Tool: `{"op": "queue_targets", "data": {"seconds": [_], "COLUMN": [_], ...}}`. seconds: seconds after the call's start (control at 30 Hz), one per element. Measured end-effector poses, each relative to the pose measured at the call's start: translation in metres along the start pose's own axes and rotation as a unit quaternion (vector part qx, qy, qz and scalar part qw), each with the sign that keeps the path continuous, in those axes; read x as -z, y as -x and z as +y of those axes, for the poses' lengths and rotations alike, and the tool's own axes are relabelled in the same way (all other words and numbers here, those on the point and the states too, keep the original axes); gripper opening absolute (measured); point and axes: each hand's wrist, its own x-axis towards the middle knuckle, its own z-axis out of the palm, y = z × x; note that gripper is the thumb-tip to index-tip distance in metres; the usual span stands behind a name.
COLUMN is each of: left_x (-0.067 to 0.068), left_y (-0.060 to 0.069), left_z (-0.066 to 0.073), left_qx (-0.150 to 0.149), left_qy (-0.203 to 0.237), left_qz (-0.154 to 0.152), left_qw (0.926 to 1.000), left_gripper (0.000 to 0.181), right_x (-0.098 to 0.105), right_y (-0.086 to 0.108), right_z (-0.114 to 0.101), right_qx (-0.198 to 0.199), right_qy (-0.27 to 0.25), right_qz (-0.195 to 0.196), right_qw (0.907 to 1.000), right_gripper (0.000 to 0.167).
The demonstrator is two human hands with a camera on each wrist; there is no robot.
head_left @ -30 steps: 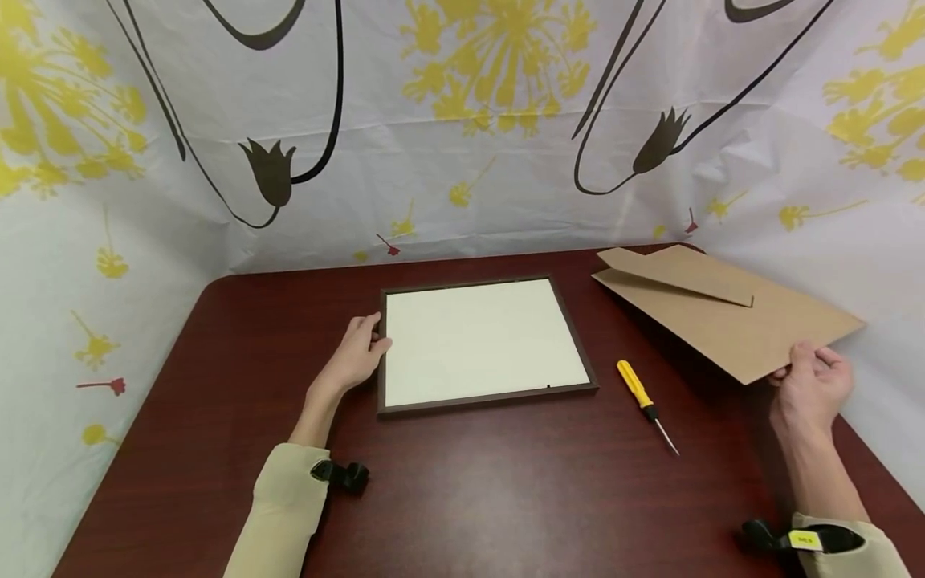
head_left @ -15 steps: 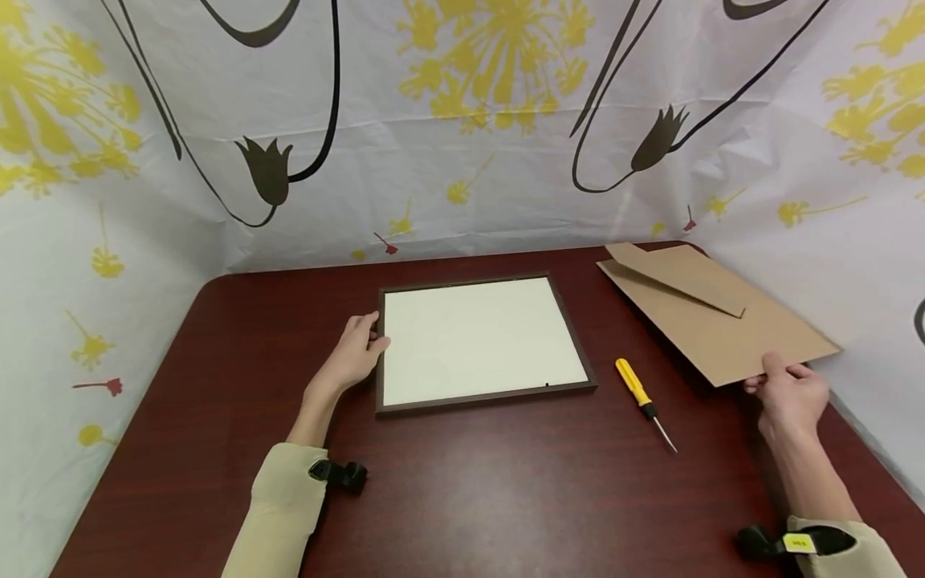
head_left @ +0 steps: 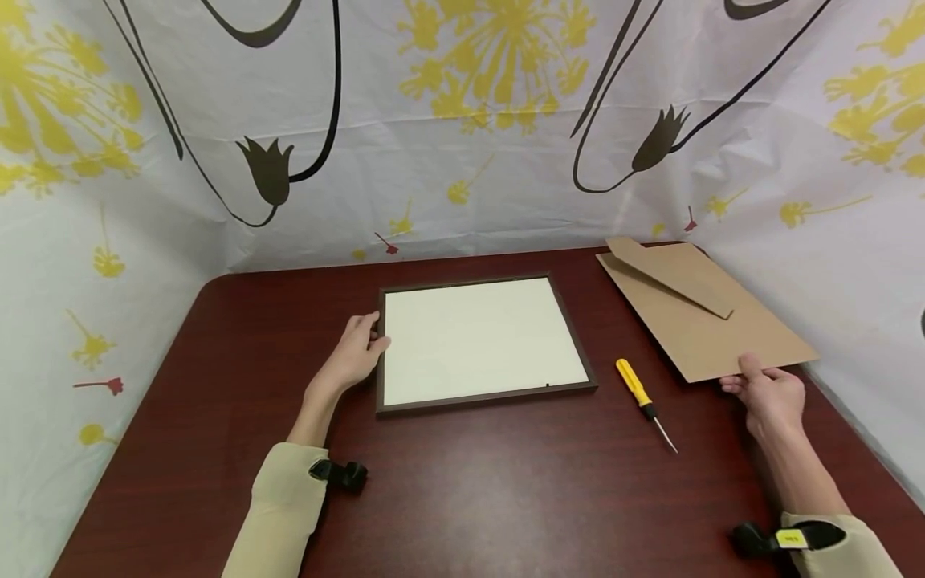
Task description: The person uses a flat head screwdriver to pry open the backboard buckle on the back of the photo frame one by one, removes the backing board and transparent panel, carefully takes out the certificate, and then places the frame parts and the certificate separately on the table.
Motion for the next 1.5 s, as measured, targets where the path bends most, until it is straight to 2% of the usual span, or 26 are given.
{"op": "queue_targets", "data": {"seconds": [0.2,0.37,0.5,0.6,0.73,0.93,1.1,1.2,1.37,1.5], "left_x": [0.0,0.0,0.0,0.0,0.0,0.0,0.0,-0.001,0.0,0.001], "left_y": [0.001,0.0,0.0,0.001,0.001,0.0,-0.001,-0.001,-0.001,0.0], "left_z": [0.002,0.002,0.002,0.001,0.002,0.001,0.0,0.0,0.0,0.001], "left_qx": [0.0,-0.001,0.002,0.004,0.003,0.0,0.004,0.004,0.001,-0.001], "left_qy": [-0.002,-0.004,-0.004,-0.001,0.0,-0.003,-0.002,-0.002,-0.003,-0.009], "left_qz": [0.002,0.002,0.001,-0.001,-0.002,-0.001,-0.003,-0.004,-0.005,-0.005], "left_qw": [1.0,1.0,1.0,1.0,1.0,1.0,1.0,1.0,1.0,0.9999], "left_gripper": [0.061,0.061,0.061,0.061,0.061,0.061,0.061,0.061,0.061,0.06], "right_x": [-0.001,0.004,0.013,0.021,0.029,0.033,0.032,0.031,0.028,0.021], "right_y": [-0.001,0.0,-0.002,-0.005,-0.009,-0.015,-0.018,-0.019,-0.019,-0.017], "right_z": [0.002,0.001,-0.002,-0.005,-0.009,-0.014,-0.017,-0.019,-0.02,-0.019], "right_qx": [-0.003,-0.015,-0.028,-0.038,-0.054,-0.062,-0.065,-0.064,-0.049,-0.023], "right_qy": [-0.008,-0.004,0.047,0.123,0.207,0.264,0.33,0.355,0.367,0.363], "right_qz": [-0.024,-0.075,-0.111,-0.115,-0.12,-0.133,-0.133,-0.137,-0.145,-0.14], "right_qw": [0.9997,0.997,0.9924,0.9849,0.9694,0.9533,0.9322,0.9227,0.9177,0.9211], "right_gripper": [0.013,0.02,0.021,0.016,0.018,0.029,0.03,0.033,0.036,0.037]}}
